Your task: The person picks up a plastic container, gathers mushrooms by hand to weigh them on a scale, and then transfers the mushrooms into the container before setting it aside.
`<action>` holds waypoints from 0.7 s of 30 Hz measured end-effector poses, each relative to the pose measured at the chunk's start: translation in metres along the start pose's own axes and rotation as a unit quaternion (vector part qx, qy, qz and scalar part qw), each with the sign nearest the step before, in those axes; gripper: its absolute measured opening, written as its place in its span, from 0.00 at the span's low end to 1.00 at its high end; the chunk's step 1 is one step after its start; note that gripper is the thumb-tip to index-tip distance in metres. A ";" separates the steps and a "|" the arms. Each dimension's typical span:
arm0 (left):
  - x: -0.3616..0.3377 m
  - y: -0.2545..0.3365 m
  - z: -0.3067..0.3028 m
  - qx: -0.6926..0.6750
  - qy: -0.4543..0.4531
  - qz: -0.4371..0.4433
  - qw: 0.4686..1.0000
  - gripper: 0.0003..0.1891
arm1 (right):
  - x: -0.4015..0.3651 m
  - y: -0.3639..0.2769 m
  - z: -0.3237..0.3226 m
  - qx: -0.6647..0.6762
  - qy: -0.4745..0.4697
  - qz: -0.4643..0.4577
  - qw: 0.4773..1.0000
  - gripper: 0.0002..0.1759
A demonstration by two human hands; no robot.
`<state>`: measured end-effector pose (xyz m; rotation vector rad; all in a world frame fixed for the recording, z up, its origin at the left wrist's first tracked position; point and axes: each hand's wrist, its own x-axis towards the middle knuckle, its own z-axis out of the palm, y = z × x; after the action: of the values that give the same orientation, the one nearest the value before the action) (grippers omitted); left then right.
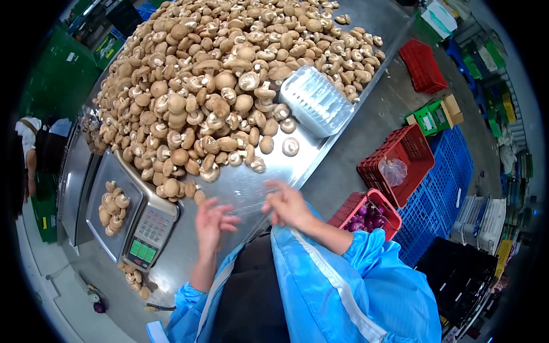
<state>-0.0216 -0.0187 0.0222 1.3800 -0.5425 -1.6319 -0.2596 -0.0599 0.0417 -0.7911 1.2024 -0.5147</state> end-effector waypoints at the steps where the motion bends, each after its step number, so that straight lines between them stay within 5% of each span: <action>1: -0.002 -0.006 0.006 -0.032 -0.032 -0.051 0.998 0.17 | 0.004 0.000 -0.013 -0.004 0.037 0.004 0.999 0.25; 4: 0.000 -0.035 0.010 -0.089 -0.083 -0.224 0.967 0.23 | 0.008 0.014 -0.048 -0.117 0.063 0.055 0.990 0.25; 7: 0.013 -0.043 0.003 -0.113 -0.064 -0.291 0.948 0.26 | 0.010 0.004 -0.052 -0.383 0.124 -0.135 0.905 0.25; 8: 0.015 -0.039 0.002 -0.117 -0.052 -0.282 0.951 0.26 | 0.011 -0.014 -0.045 -0.428 0.160 -0.100 0.884 0.24; 11: 0.017 -0.021 0.005 -0.067 -0.024 -0.235 0.969 0.23 | 0.048 -0.046 -0.023 -0.464 0.194 -0.271 0.820 0.23; 13: 0.018 -0.014 0.009 -0.032 -0.010 -0.222 0.974 0.22 | 0.082 -0.060 0.006 -0.409 0.143 -0.293 0.852 0.23; 15: 0.019 -0.012 0.012 -0.005 -0.014 -0.213 0.977 0.22 | 0.122 -0.068 0.039 -0.423 0.157 -0.357 0.818 0.22; 21: 0.016 -0.022 0.010 -0.004 0.005 -0.209 0.978 0.22 | 0.160 -0.065 0.052 -0.441 0.125 -0.336 0.823 0.20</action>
<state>-0.0384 -0.0231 -0.0011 1.5705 -0.2461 -1.9526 -0.1591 -0.2038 0.0001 -2.0455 1.3878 -0.6380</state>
